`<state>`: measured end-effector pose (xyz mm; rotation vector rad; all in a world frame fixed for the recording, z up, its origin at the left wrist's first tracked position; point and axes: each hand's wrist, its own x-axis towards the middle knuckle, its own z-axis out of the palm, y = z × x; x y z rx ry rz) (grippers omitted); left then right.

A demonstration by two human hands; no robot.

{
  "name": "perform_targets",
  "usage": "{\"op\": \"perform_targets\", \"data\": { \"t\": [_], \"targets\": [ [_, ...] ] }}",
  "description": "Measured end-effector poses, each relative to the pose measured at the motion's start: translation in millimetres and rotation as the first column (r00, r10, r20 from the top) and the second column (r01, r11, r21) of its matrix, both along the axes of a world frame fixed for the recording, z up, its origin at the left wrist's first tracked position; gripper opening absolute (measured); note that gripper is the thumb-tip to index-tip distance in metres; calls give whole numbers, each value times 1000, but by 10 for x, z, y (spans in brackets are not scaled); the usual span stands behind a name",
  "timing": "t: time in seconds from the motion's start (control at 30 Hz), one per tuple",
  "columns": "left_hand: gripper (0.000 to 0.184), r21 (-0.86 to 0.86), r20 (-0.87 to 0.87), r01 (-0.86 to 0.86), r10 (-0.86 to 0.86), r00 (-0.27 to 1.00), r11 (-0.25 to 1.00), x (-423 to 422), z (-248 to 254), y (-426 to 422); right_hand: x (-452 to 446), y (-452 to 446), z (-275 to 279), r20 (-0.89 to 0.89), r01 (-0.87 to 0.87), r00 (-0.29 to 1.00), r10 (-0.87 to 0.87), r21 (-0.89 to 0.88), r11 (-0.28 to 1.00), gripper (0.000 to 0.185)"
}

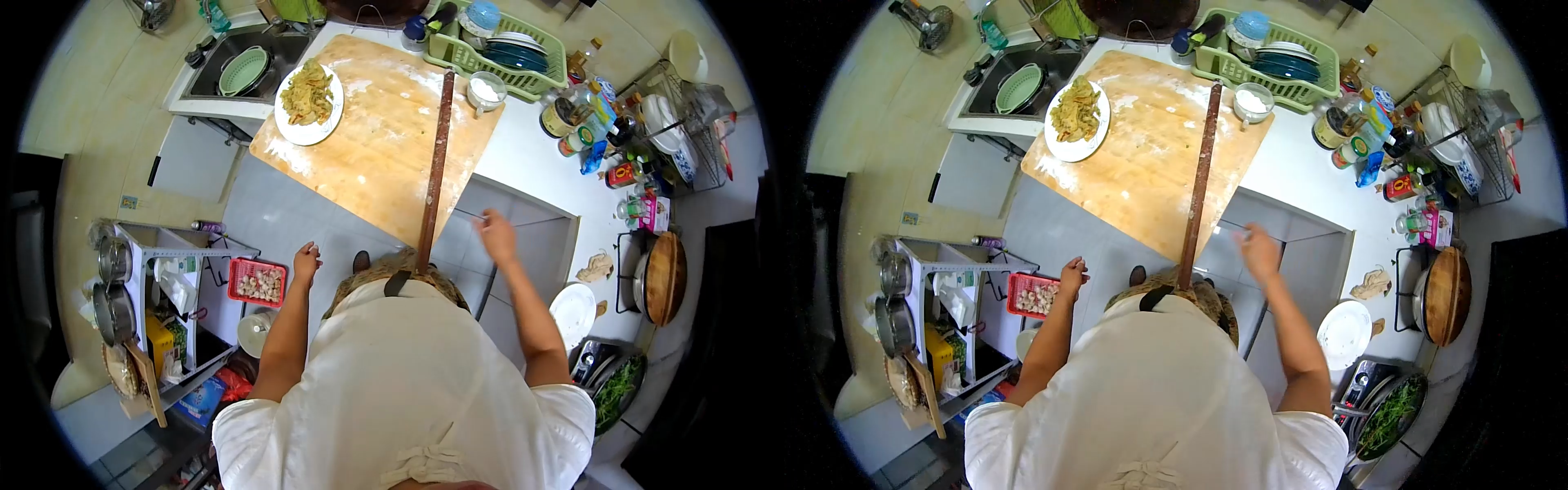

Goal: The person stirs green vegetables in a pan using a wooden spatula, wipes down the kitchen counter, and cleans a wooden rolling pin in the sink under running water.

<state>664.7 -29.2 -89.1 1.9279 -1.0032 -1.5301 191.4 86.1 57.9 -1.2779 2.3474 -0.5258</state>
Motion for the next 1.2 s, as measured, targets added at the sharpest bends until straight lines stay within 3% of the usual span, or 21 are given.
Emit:
{"op": "perform_targets", "data": {
  "t": [0.1, 0.2, 0.33, 0.47, 0.57, 0.7, 0.77, 0.93, 1.03, 1.2],
  "targets": [
    [45, 11, -47, 57, -57, 997, 998, -98, 88, -261, 833, -175, 115, -53, -163, 982, 179, 228, 960, 57],
    [44, 35, -107, 76, -72, 992, 996, -115, 106, -497, 1194, -251, 61, -15, -146, 988, 155, 253, 956, 66],
    [42, 78, -181, 113, -97, 979, 991, -41, 141, -741, 1376, -240, -171, -101, 40, 995, -24, 156, 987, 51],
    [40, 112, -230, 167, -138, 963, 980, 73, 162, -936, 1365, -170, -231, -53, 211, 977, -205, 169, 963, 47],
    [39, 93, -248, 197, -170, 954, 976, 253, 153, -1078, 1545, -140, 88, 27, 358, 932, -361, 81, 930, 42],
    [39, 74, -242, 198, -175, 955, 978, 514, 182, -1221, 1610, 153, -112, 92, 280, 959, -268, -154, 948, 36],
    [39, 71, -233, 180, -159, 959, 981, 580, 269, -1311, 1658, 279, -33, 208, 291, 942, -265, -106, 951, 36],
    [39, 50, -320, 68, -48, 946, 996, 627, 492, -1308, 1791, 364, 490, 226, 178, 962, -151, -105, 978, 34],
    [39, 27, -330, -47, 53, 942, 999, 619, 508, -1224, 1752, 138, 637, 255, 48, 967, -13, -128, 991, 33],
    [39, 22, -334, -9, 16, 942, 1000, 677, 643, -1226, 2057, -774, 1000, 371, -144, 899, 231, -247, 958, 33]
  ]
}}
